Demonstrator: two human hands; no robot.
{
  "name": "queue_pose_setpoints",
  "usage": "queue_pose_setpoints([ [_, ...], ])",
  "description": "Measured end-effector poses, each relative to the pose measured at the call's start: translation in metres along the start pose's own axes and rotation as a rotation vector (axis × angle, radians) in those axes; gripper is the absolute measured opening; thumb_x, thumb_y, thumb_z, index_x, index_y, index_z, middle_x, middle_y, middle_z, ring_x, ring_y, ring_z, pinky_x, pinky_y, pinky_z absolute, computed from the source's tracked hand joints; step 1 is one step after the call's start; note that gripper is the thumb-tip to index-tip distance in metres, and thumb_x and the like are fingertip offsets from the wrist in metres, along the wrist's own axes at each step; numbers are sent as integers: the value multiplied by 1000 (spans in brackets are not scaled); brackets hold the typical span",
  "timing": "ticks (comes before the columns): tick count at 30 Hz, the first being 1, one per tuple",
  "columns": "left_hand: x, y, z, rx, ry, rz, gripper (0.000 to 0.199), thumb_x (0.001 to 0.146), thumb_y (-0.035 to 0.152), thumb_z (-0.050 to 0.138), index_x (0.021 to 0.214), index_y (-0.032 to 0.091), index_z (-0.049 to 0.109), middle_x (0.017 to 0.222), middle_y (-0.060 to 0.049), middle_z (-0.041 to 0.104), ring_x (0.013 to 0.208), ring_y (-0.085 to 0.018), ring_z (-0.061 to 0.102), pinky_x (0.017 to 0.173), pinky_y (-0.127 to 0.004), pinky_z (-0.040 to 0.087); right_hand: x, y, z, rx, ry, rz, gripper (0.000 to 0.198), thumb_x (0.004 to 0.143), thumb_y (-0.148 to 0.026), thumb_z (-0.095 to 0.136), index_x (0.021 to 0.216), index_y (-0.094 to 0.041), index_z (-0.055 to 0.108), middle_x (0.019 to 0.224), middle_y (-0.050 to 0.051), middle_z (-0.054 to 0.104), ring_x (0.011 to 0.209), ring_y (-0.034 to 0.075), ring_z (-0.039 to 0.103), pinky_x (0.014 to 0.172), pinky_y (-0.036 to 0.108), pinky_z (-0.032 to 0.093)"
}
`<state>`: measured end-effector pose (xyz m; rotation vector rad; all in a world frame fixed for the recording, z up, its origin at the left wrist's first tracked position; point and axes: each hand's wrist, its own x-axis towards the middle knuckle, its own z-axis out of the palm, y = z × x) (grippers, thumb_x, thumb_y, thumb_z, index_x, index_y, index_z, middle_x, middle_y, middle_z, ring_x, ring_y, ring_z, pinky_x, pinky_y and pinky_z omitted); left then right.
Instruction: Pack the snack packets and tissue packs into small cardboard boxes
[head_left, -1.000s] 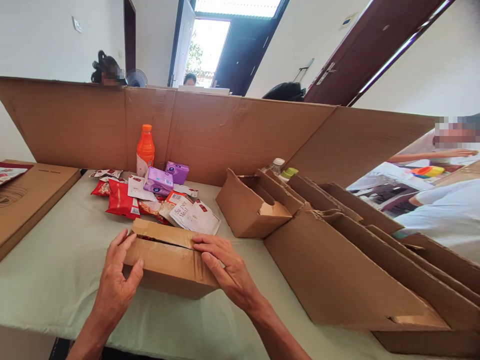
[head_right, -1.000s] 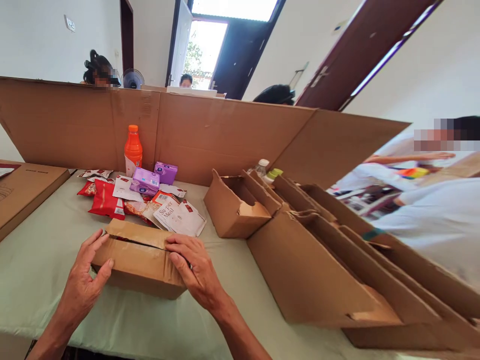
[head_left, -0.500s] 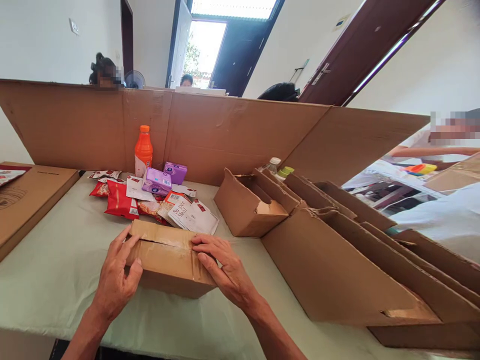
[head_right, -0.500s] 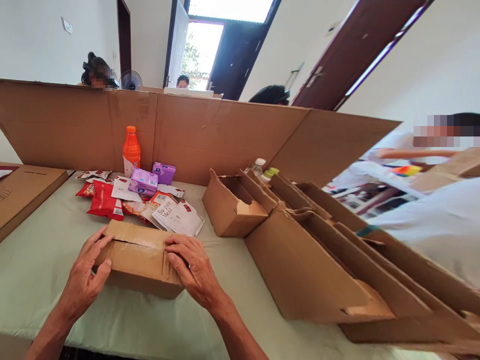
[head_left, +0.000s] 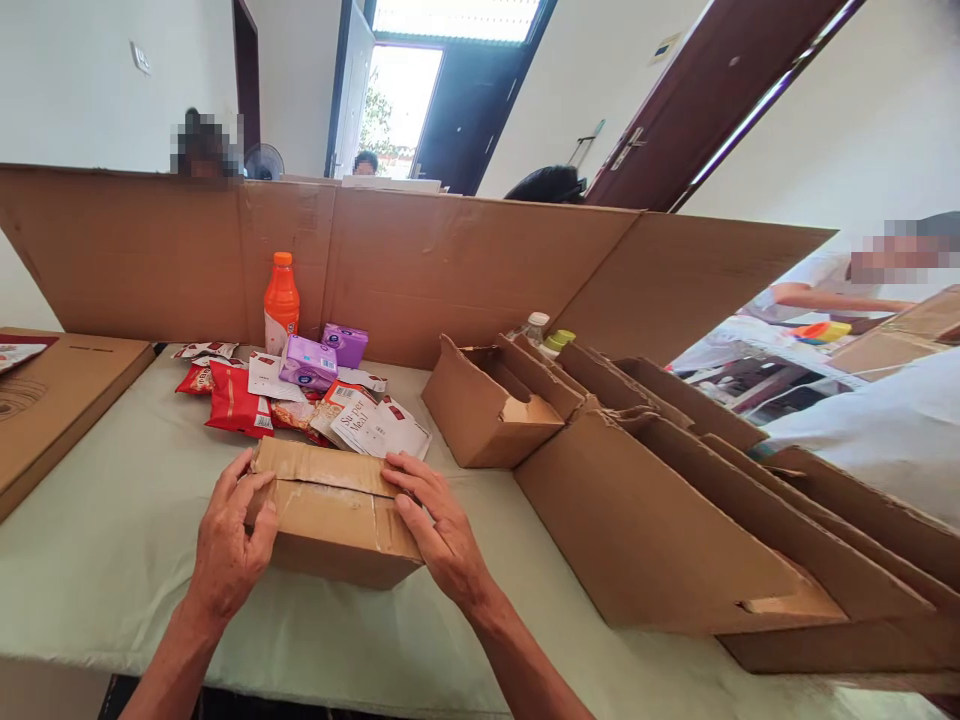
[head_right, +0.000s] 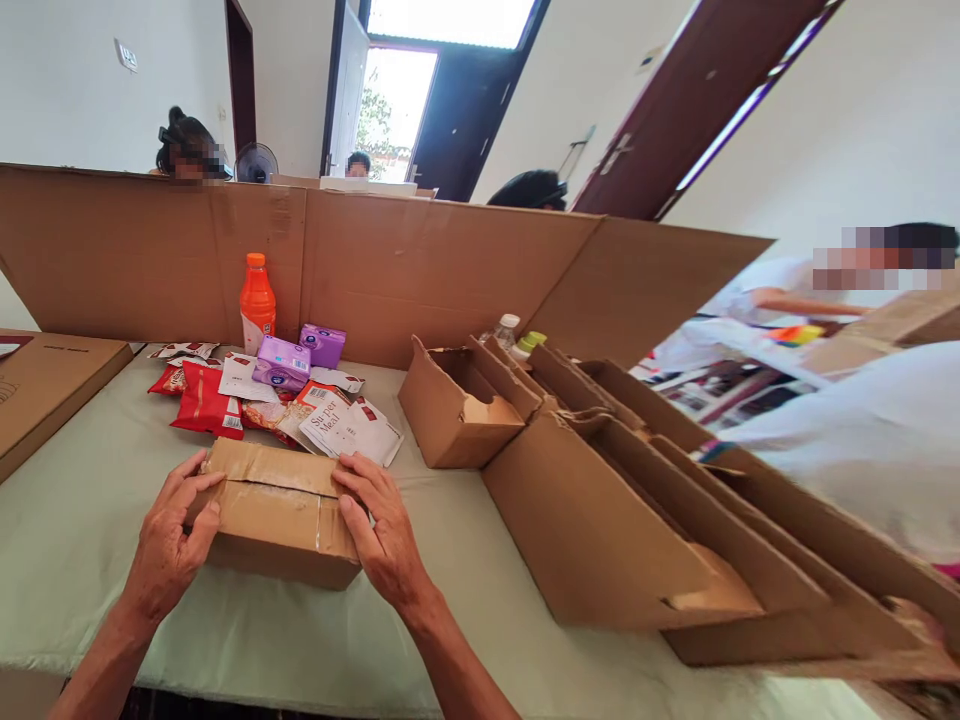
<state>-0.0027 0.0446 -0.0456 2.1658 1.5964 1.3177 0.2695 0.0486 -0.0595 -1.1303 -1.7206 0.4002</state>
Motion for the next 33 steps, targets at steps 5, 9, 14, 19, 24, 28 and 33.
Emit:
queue_pose_setpoints([
  [5, 2, -3, 3, -12, 34, -24, 28, 97, 34, 48, 112, 19, 67, 140, -17, 58, 129, -29, 59, 105, -49, 52, -1, 5, 4, 62, 55, 6, 27, 99, -38, 52, 109, -26, 75, 134, 10, 68, 132, 28, 57, 113, 53, 44],
  [9, 3, -5, 6, -25, 46, -27, 31, 97, 38, 48, 113, 18, 66, 137, -18, 60, 129, -30, 59, 104, -49, 52, 0, 6, 7, 98, 78, 4, 24, 98, -36, 54, 104, -26, 75, 133, 9, 69, 131, 28, 57, 112, 52, 44],
  [14, 3, -6, 7, -39, 64, -27, 33, 96, 39, 47, 111, 17, 65, 136, -19, 60, 128, -31, 60, 104, -51, 51, 0, 5, 7, 108, 81, 19, 23, 97, -36, 54, 101, -26, 74, 132, 9, 70, 130, 28, 58, 111, 52, 45],
  [19, 3, -5, 7, -47, 78, -27, 30, 96, 37, 47, 111, 18, 65, 134, -19, 61, 128, -31, 60, 104, -50, 51, 1, 5, 9, 124, 89, 24, 23, 97, -36, 53, 99, -26, 74, 131, 10, 70, 130, 28, 58, 110, 52, 45],
  [24, 2, -6, 8, -59, 76, -36, 30, 95, 37, 48, 111, 18, 65, 135, -19, 61, 128, -31, 59, 106, -51, 50, 1, 6, 10, 117, 105, 21, 21, 97, -36, 54, 96, -25, 72, 130, 10, 70, 128, 28, 59, 109, 51, 45],
  [28, 2, -6, 9, -71, 63, -51, 30, 95, 37, 48, 112, 18, 65, 137, -18, 60, 130, -30, 58, 107, -51, 49, 1, 5, 9, 112, 106, 26, 19, 96, -34, 54, 95, -26, 72, 128, 9, 71, 127, 28, 60, 109, 51, 45],
  [33, 2, -6, 9, -73, 69, -56, 29, 95, 36, 48, 112, 19, 64, 138, -17, 59, 131, -30, 57, 107, -50, 48, 1, 4, 9, 118, 117, 27, 19, 95, -34, 54, 92, -26, 72, 126, 8, 72, 127, 28, 60, 110, 51, 44],
])
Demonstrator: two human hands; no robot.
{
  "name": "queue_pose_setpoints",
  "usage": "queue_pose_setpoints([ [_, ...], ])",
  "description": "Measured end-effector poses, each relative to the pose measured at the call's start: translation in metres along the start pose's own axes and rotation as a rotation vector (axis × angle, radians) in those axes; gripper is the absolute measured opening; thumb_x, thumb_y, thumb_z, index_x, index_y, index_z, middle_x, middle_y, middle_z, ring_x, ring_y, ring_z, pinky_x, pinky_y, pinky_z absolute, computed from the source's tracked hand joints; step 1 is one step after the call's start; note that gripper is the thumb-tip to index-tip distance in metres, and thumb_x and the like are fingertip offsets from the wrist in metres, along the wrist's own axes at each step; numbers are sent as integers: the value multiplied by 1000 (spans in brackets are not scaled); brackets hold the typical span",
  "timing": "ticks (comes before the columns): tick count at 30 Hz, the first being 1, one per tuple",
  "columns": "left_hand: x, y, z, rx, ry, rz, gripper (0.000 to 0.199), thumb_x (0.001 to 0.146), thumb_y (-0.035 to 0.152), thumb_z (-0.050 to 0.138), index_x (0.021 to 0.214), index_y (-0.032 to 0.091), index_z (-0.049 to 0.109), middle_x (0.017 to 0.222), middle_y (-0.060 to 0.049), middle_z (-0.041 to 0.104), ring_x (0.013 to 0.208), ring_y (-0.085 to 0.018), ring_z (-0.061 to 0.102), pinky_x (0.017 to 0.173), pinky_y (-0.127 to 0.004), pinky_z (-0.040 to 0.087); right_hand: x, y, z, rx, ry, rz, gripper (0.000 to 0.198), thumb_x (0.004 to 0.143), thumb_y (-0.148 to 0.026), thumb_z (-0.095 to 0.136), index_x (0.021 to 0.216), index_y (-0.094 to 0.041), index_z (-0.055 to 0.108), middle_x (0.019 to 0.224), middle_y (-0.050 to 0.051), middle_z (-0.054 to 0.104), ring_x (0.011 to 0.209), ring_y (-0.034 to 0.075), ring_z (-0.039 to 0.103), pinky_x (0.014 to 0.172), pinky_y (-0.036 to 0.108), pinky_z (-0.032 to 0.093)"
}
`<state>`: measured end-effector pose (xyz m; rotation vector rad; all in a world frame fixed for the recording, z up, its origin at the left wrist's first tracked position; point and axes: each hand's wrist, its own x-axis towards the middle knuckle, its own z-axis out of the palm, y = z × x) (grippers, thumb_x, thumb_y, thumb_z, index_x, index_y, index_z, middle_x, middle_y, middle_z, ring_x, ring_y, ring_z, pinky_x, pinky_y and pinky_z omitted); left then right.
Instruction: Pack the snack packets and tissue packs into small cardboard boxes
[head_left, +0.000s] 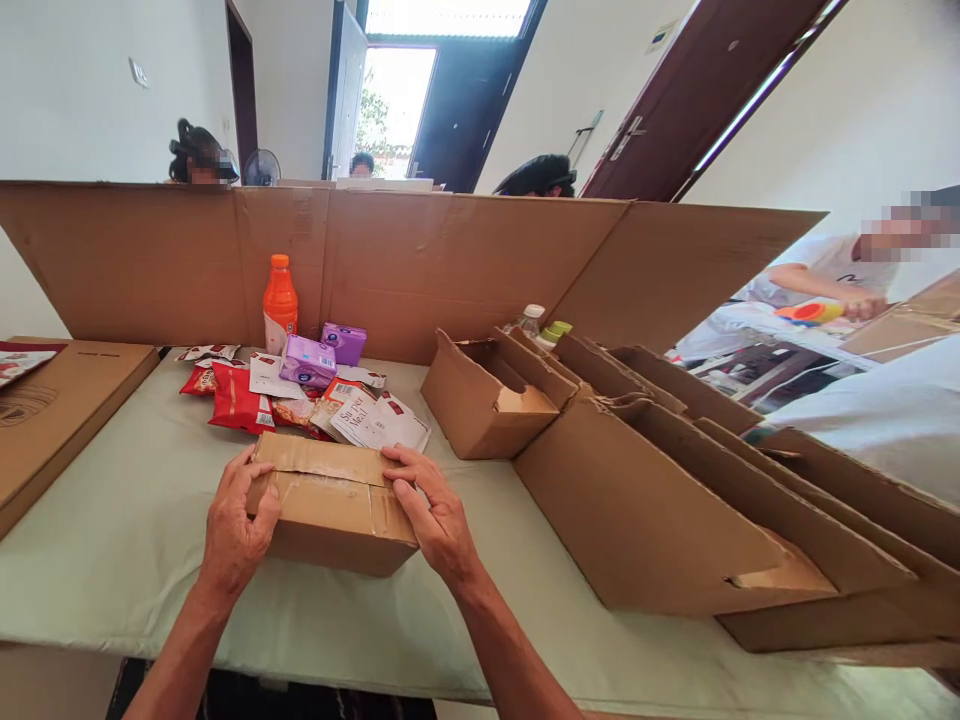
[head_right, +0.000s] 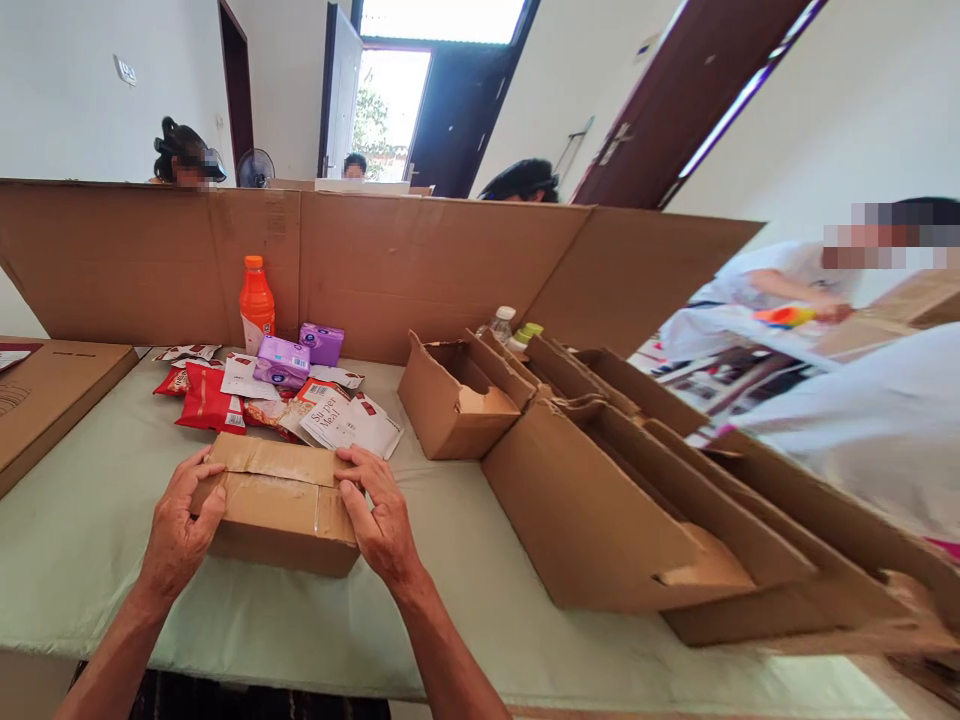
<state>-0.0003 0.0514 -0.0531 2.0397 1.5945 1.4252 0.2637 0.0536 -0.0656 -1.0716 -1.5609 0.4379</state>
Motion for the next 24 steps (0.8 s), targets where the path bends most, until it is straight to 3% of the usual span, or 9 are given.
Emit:
queue_pose_setpoints([
  [8, 1, 0, -1, 10, 16, 26, 30, 95, 37, 48, 110, 18, 65, 134, -18, 61, 127, -30, 60, 106, -49, 50, -1, 0, 4, 36, 37, -5, 19, 96, -33, 54, 91, -26, 70, 124, 9, 73, 127, 27, 60, 109, 50, 45],
  [14, 1, -2, 1, -5, 16, 17, 29, 95, 37, 49, 111, 18, 64, 135, -18, 60, 128, -29, 59, 107, -50, 49, -4, -1, 5, 71, 48, 66, 15, 96, -34, 53, 90, -25, 64, 127, 10, 71, 131, 28, 57, 111, 49, 44],
  [17, 0, -1, 1, -6, 15, 11, 28, 95, 37, 50, 112, 20, 64, 137, -16, 60, 130, -29, 58, 108, -49, 49, -6, 1, 5, 77, 45, 73, 15, 96, -35, 53, 98, -25, 65, 130, 10, 70, 134, 28, 55, 113, 49, 43],
  [21, 0, 0, 1, -4, 18, 1, 28, 95, 36, 49, 112, 20, 64, 136, -16, 60, 130, -29, 59, 107, -49, 49, -4, 2, 1, 13, -5, 39, 30, 96, -35, 54, 120, -26, 69, 135, 9, 67, 134, 28, 55, 114, 50, 43],
  [24, 0, 1, 1, -5, 9, -11, 28, 95, 36, 49, 112, 21, 64, 137, -15, 60, 130, -29, 58, 108, -49, 49, 0, 1, -4, -38, -73, 10, 31, 97, -37, 54, 118, -28, 74, 133, 8, 68, 131, 28, 57, 113, 51, 44],
])
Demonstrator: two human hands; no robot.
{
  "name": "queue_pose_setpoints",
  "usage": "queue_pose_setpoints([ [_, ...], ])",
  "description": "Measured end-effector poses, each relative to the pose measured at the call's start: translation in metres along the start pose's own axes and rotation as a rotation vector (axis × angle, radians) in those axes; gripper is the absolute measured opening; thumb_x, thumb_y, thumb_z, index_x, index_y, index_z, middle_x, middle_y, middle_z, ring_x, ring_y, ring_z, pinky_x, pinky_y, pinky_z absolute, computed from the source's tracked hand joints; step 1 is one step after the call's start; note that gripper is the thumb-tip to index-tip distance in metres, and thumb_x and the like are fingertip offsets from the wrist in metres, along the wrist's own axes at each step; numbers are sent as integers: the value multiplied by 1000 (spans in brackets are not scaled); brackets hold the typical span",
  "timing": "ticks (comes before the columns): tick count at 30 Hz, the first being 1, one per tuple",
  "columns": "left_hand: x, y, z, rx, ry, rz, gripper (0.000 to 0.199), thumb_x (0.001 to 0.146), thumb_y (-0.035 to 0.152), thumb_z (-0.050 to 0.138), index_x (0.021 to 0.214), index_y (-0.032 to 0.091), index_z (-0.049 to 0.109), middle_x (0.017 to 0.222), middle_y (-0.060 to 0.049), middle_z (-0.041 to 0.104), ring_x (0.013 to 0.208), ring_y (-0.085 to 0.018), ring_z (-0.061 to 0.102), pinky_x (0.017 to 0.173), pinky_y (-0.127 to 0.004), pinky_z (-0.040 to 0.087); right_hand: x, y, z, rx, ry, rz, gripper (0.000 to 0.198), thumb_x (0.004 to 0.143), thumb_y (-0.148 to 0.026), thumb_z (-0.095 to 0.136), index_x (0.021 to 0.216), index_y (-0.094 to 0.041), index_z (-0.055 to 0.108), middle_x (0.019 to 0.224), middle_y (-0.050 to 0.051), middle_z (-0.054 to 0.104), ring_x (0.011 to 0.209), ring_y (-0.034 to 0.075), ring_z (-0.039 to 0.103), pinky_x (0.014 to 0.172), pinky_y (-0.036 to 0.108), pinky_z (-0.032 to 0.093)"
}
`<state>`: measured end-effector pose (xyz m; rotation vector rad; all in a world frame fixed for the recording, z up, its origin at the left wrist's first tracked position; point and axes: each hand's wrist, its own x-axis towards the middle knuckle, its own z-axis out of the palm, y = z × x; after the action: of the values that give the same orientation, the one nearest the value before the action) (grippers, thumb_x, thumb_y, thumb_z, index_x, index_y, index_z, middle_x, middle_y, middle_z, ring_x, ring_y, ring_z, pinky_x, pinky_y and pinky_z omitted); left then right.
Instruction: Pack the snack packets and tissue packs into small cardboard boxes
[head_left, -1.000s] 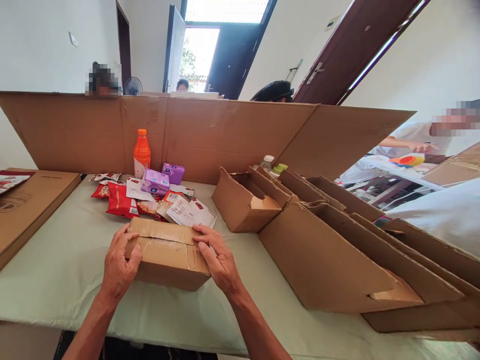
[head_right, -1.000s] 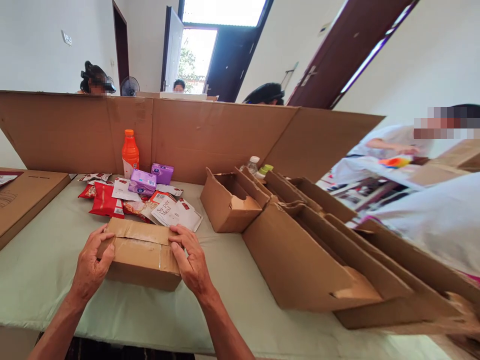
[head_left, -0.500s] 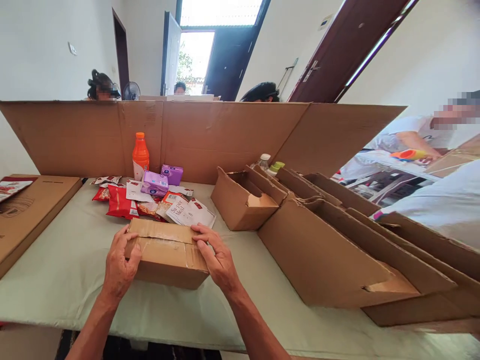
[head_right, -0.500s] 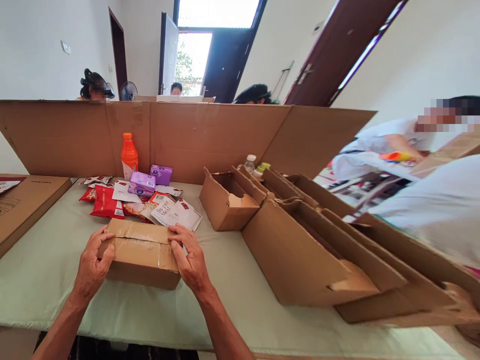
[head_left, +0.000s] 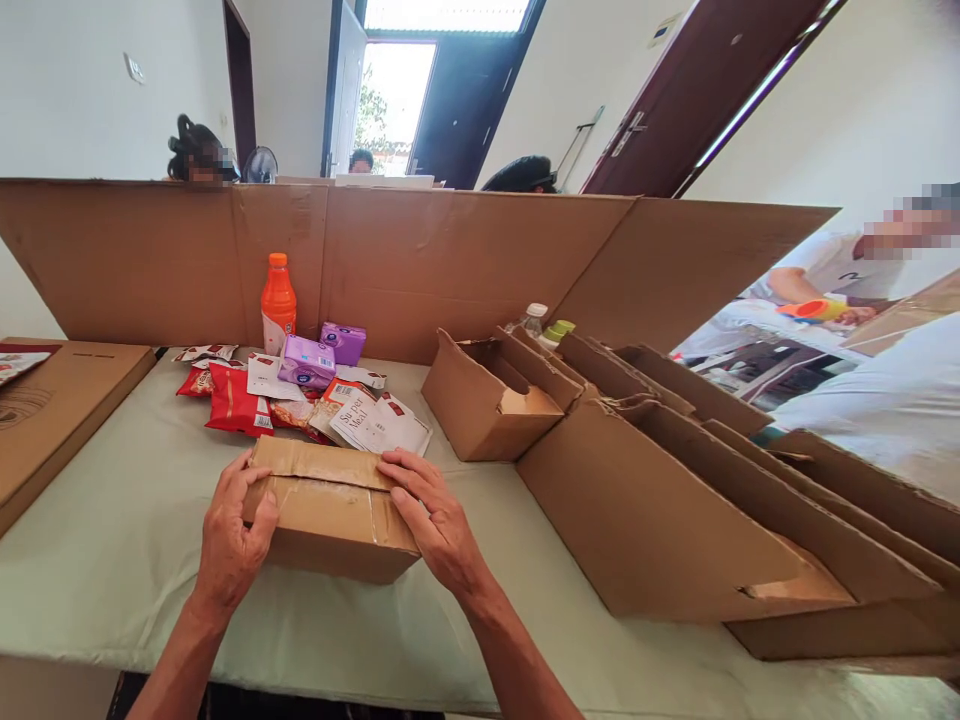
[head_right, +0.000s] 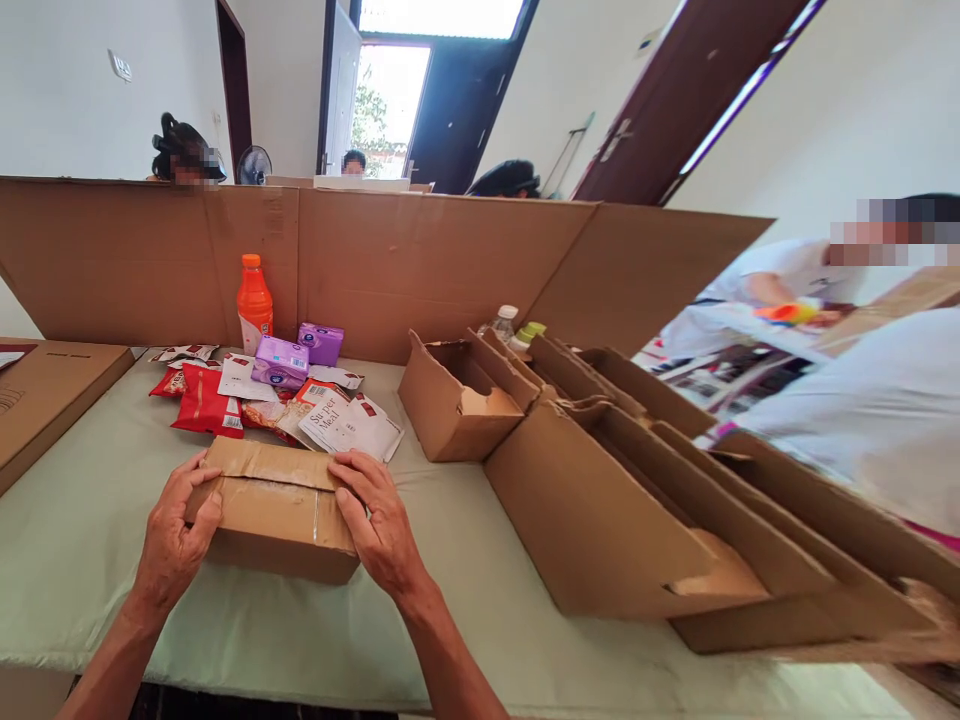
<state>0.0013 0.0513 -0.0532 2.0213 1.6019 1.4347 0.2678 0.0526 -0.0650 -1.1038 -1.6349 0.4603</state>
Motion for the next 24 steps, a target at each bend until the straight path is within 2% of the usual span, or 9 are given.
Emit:
queue_pose_setpoints([
  [8, 7, 9, -13, -23, -97, -74, 30, 92, 41, 52, 109, 21, 67, 137, -15, 61, 126, -30, 60, 104, -49, 51, 2, -4, -5, 31, 9, -16, 21, 97, -35, 58, 102, -28, 76, 128, 8, 70, 127, 27, 58, 111, 50, 45],
  [12, 22, 13, -20, -115, -100, -221, 37, 84, 48, 58, 107, 21, 67, 137, -14, 61, 121, -30, 62, 102, -48, 51, 0, -6, -4, 63, 15, -6, 19, 97, -34, 57, 101, -28, 74, 129, 8, 70, 129, 27, 57, 111, 50, 45],
  [14, 31, 13, -19, -154, -87, -297, 45, 82, 52, 61, 113, 19, 65, 135, -15, 62, 112, -28, 65, 94, -44, 54, 0, -6, -3, 69, 21, 3, 20, 98, -36, 56, 100, -28, 74, 128, 8, 70, 130, 27, 56, 112, 51, 44],
  [16, 39, 11, -16, -184, -118, -339, 49, 81, 54, 62, 115, 18, 65, 125, -14, 67, 99, -25, 68, 81, -38, 58, -2, -6, -3, 78, 29, 26, 22, 98, -39, 55, 100, -28, 74, 131, 8, 68, 132, 28, 55, 113, 52, 42],
  [19, 44, 8, -11, -242, -183, -363, 50, 83, 53, 59, 118, 18, 64, 110, -10, 73, 89, -22, 70, 73, -33, 58, -6, -3, -2, 97, 24, 82, 30, 99, -47, 53, 105, -28, 75, 146, 9, 59, 139, 30, 50, 116, 54, 39],
  [22, 44, 5, -10, -287, -215, -368, 53, 86, 49, 55, 128, 18, 62, 115, -10, 73, 95, -22, 71, 78, -33, 58, -15, 2, -2, 117, -9, 99, 41, 99, -56, 48, 115, -29, 74, 160, 8, 44, 145, 34, 43, 115, 56, 40],
  [24, 42, 4, -11, -295, -227, -360, 49, 87, 45, 55, 128, 20, 65, 123, -10, 71, 104, -24, 70, 88, -37, 57, -23, 6, -3, 118, -32, 80, 51, 97, -64, 46, 124, -29, 71, 165, 10, 35, 149, 37, 37, 115, 57, 40],
])
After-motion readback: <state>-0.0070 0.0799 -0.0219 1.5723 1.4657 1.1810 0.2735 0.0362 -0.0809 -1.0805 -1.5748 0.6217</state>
